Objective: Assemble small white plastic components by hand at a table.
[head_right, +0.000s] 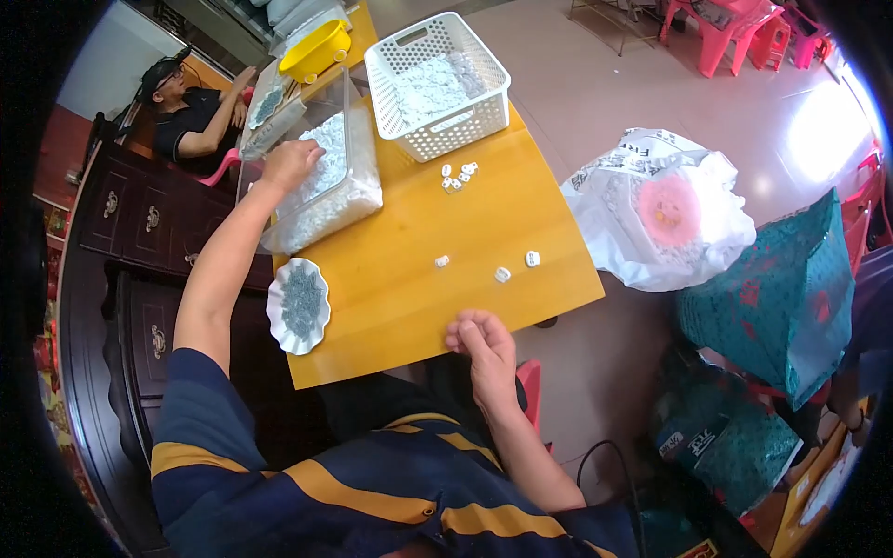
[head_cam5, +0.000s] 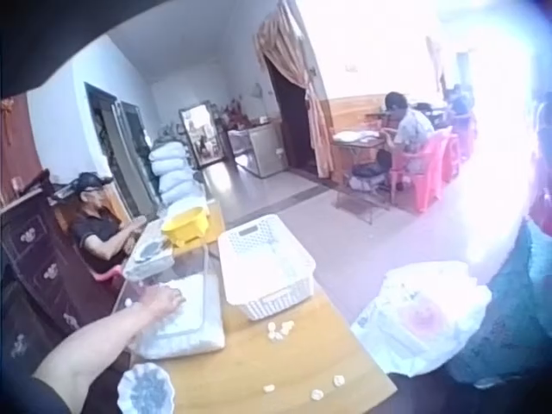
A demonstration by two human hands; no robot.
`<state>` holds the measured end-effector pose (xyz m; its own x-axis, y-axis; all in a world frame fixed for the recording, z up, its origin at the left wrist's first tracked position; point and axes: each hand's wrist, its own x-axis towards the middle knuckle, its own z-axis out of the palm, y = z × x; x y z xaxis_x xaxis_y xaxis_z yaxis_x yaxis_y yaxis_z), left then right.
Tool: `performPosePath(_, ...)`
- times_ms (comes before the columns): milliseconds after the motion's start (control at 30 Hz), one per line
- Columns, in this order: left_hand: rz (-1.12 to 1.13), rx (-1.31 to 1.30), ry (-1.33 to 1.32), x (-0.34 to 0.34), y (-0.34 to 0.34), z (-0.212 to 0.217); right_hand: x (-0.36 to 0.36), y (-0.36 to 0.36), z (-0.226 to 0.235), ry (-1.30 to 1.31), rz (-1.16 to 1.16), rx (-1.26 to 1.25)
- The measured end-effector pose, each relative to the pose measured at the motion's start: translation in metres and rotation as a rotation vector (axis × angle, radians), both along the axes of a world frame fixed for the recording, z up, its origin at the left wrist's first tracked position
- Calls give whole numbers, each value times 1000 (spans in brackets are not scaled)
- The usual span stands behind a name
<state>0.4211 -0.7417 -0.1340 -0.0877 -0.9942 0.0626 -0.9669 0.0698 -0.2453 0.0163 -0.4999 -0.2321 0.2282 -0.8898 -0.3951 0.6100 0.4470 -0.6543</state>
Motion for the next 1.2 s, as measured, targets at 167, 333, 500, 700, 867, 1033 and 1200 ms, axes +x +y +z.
performPosePath(167,-95,-301,373,-13,33,37,1,4,2,30,16,-30)
performPosePath(333,-205,-352,860,-114,122,93,-2,3,-1,18,-13,-36)
performPosePath(500,-407,-334,812,-190,189,37,-3,1,1,25,-29,-81)
performPosePath(700,-211,-304,687,-196,182,-66,3,7,3,43,-5,-51)
performPosePath(867,-214,-413,529,-194,175,-96,2,9,1,62,-10,-45)
performPosePath(1033,-242,-378,563,-194,161,-102,2,9,-4,59,-51,-7)
performPosePath(1200,-299,-389,549,-186,163,-105,9,7,-2,34,-1,-69)
